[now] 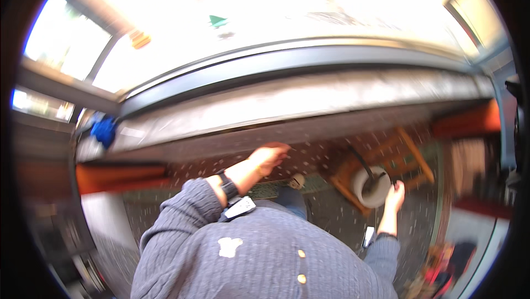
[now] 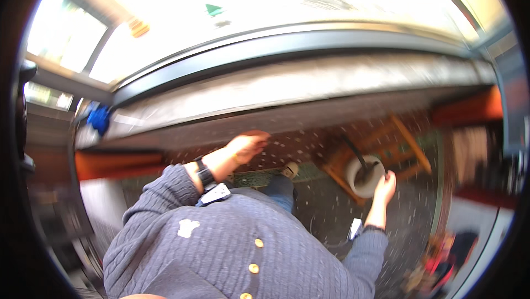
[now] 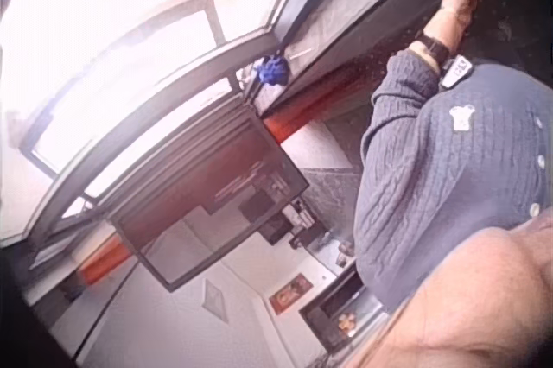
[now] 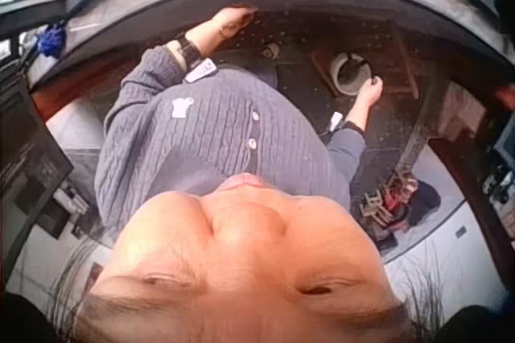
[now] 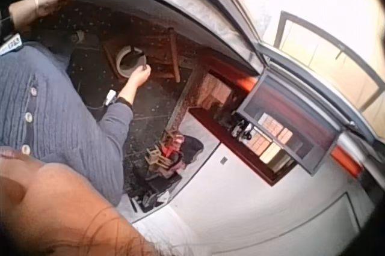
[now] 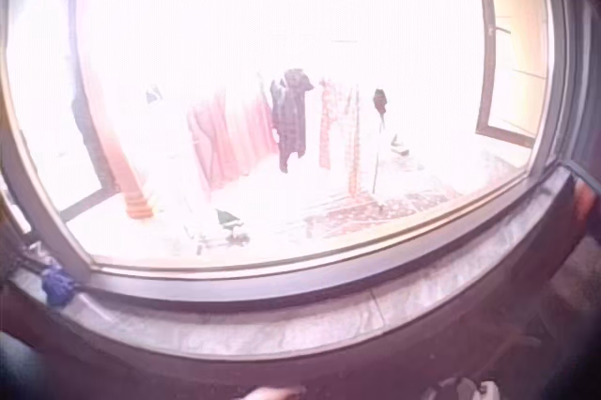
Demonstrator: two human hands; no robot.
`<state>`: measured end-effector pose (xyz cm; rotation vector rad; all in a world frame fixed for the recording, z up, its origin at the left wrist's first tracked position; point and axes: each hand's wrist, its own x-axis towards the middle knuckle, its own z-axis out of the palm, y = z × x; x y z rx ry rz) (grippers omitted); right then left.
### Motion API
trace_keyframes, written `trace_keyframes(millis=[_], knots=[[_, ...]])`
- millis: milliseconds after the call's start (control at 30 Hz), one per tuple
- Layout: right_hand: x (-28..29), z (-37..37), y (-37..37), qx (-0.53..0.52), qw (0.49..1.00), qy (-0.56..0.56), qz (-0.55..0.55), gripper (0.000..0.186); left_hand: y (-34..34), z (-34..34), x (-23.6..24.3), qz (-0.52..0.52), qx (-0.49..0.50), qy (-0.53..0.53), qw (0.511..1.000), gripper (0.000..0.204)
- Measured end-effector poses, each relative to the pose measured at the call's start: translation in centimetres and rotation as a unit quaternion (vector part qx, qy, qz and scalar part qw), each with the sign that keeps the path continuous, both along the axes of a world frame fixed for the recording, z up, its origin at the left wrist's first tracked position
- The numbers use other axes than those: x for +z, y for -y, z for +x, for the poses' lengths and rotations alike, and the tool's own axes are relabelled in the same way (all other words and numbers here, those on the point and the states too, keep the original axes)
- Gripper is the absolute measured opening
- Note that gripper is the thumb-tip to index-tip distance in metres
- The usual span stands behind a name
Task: The person wipes the window frame and sill with a blue cloth, repeatedly dipping the cloth into a bucket of water to rewet it. They also remove a strip of tape from the frame and place it on a nearby chair. The task is performed in a room with a tiled floor and visible furniture.
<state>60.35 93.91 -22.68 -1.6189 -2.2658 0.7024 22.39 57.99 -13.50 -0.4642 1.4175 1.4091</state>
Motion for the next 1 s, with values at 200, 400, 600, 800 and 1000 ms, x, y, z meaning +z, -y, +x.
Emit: trace_keyframes(millis=[200, 400, 600, 800, 1000], knots=[[-2.3, -12.4, 5.3, 0.301, 0.945, 0.035, -0.122, 0.021, 5.2, -2.5, 3.8, 0.055, 0.072, -0.086, 0.992, 0.02], [3.9, -26.2, 22.9, 0.585, 0.789, 0.103, -0.158, 0.028, 27.0, -1.7, 6.7, 0.157, 0.353, -0.175, 0.906, 0.042], [11.5, -36.8, 42.7, 0.75, 0.652, 0.04, -0.103, 0.022, 54.1, 9.9, 8.0, 0.069, 0.674, -0.242, 0.694, 0.007], [17.1, -42.7, 60.5, 0.852, 0.513, -0.094, -0.045, 0.018, 66.0, 22.2, 9.1, -0.066, 0.857, -0.209, 0.467, 0.029], [19.1, -49.2, 72.8, 0.888, 0.452, -0.084, -0.017, 0.013, 71.3, 27.7, 8.1, -0.054, 0.911, -0.206, 0.355, 0.006]])
